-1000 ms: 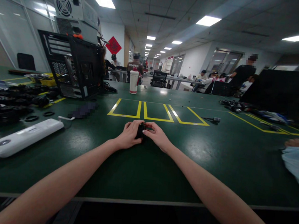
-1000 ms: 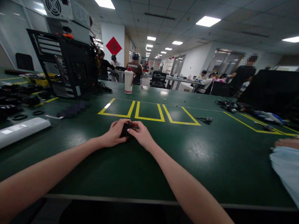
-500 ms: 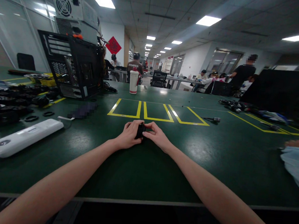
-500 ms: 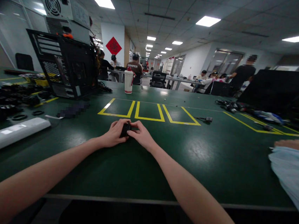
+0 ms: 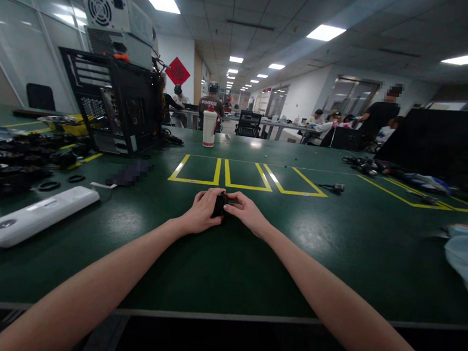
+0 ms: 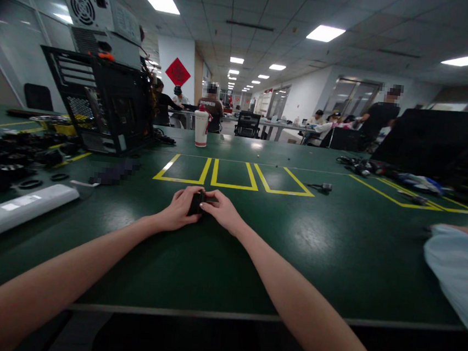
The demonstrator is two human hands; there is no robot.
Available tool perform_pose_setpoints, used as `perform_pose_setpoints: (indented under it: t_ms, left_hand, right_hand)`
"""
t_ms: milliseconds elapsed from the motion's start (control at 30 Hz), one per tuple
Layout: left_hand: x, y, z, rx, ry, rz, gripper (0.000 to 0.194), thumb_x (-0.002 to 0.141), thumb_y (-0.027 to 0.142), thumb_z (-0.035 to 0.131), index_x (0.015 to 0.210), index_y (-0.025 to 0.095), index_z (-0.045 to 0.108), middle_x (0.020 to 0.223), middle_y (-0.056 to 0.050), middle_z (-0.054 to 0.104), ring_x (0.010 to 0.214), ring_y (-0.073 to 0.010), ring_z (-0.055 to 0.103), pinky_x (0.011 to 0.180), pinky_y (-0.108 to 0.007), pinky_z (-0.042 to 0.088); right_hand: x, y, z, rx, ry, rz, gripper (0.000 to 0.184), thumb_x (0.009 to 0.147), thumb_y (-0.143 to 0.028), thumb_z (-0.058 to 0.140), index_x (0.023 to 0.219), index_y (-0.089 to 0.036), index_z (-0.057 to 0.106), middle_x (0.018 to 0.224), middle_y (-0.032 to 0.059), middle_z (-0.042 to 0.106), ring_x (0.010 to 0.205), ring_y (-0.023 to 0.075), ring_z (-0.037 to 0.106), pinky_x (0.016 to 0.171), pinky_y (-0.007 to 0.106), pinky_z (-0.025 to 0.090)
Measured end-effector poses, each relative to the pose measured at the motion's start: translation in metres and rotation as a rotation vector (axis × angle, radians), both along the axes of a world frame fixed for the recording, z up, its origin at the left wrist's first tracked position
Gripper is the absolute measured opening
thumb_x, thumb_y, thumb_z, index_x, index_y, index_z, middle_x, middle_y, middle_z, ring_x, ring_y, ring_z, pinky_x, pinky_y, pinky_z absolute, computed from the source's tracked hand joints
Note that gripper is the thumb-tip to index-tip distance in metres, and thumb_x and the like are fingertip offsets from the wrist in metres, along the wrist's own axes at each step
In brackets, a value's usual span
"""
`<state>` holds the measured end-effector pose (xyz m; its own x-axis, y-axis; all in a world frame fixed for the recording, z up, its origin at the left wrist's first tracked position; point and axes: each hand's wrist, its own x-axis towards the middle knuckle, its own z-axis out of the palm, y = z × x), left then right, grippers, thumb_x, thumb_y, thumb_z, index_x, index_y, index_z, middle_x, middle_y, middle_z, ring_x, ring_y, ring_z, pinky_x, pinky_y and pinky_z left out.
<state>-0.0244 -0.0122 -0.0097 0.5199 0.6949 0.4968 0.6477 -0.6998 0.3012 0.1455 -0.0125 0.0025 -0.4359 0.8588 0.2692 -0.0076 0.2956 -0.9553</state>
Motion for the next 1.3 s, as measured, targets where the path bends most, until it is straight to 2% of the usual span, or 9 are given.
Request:
perform_pose_setpoints:
  t_ms: [133, 267, 467, 667, 900, 1100, 1300]
  left_hand:
    - [-0.0001, -0.0003, 0.0000, 0.005, 0.004, 0.004, 0.061, 0.068, 0.023, 0.053, 0.120, 0.023, 0.021, 0.120, -0.008, 0.036, 0.114, -0.0238, 0.035, 0.097, -0.044, 0.021]
    - [0.0003, -0.0002, -0.0005, 0.010, 0.001, 0.004, 0.061, 0.068, 0.023, 0.054, 0.120, 0.022, 0.022, 0.119, -0.008, 0.036, 0.114, -0.0235, 0.035, 0.097, -0.044, 0.021]
    - [0.0003, -0.0003, -0.0003, 0.017, -0.001, 0.005, 0.061, 0.068, 0.024, 0.054, 0.120, 0.023, 0.022, 0.119, -0.008, 0.037, 0.114, -0.0238, 0.035, 0.096, -0.044, 0.022]
    - [0.0004, -0.0003, -0.0002, 0.016, -0.001, 0.002, 0.061, 0.068, 0.023, 0.053, 0.120, 0.022, 0.021, 0.118, -0.008, 0.037, 0.113, -0.0241, 0.035, 0.096, -0.044, 0.022]
    - [0.0000, -0.0012, 0.0007, 0.006, -0.001, -0.003, 0.062, 0.067, 0.023, 0.054, 0.121, 0.023, 0.021, 0.118, -0.008, 0.037, 0.112, -0.0239, 0.036, 0.096, -0.045, 0.022]
    - [0.0002, -0.0011, 0.0005, 0.010, -0.007, -0.008, 0.061, 0.069, 0.024, 0.053, 0.121, 0.023, 0.022, 0.118, -0.008, 0.037, 0.113, -0.0237, 0.035, 0.096, -0.044, 0.022]
    - [-0.0002, -0.0006, -0.0002, 0.014, -0.009, -0.008, 0.062, 0.068, 0.023, 0.054, 0.121, 0.022, 0.021, 0.118, -0.007, 0.038, 0.112, -0.0234, 0.036, 0.096, -0.044, 0.022]
  right_hand:
    - [0.0026, 0.0028, -0.0044, 0.049, 0.013, 0.040, 0.030, 0.065, -0.019, 0.062, 0.092, -0.020, 0.049, 0.099, 0.0013, 0.052, 0.096, 0.0147, 0.053, 0.090, 0.035, 0.040]
    - [0.0026, 0.0025, -0.0055, 0.095, -0.013, -0.003, 0.024, 0.068, -0.024, 0.061, 0.089, -0.020, 0.049, 0.095, 0.0011, 0.052, 0.093, 0.0139, 0.052, 0.086, 0.033, 0.043]
    - [-0.0013, -0.0005, -0.0015, 0.088, 0.011, -0.044, 0.020, 0.069, -0.026, 0.059, 0.085, -0.019, 0.051, 0.090, 0.0011, 0.052, 0.087, 0.0135, 0.053, 0.083, 0.033, 0.043]
    - [-0.0013, 0.0026, -0.0045, 0.040, 0.004, -0.057, 0.030, 0.068, -0.023, 0.059, 0.096, -0.019, 0.050, 0.093, 0.0025, 0.054, 0.090, 0.0142, 0.053, 0.086, 0.034, 0.041]
    - [-0.0004, 0.0005, -0.0045, 0.035, 0.054, -0.002, 0.027, 0.065, -0.022, 0.062, 0.089, -0.019, 0.050, 0.096, 0.0006, 0.053, 0.092, 0.0134, 0.053, 0.088, 0.033, 0.040]
    - [-0.0032, 0.0012, -0.0048, 0.077, 0.044, -0.071, 0.017, 0.070, -0.027, 0.058, 0.083, -0.018, 0.051, 0.085, -0.0006, 0.053, 0.077, 0.0113, 0.055, 0.079, 0.030, 0.043]
    - [-0.0040, 0.0026, -0.0031, 0.017, 0.034, -0.102, 0.026, 0.068, -0.023, 0.060, 0.092, -0.018, 0.051, 0.096, 0.0028, 0.054, 0.087, 0.0137, 0.055, 0.084, 0.033, 0.041]
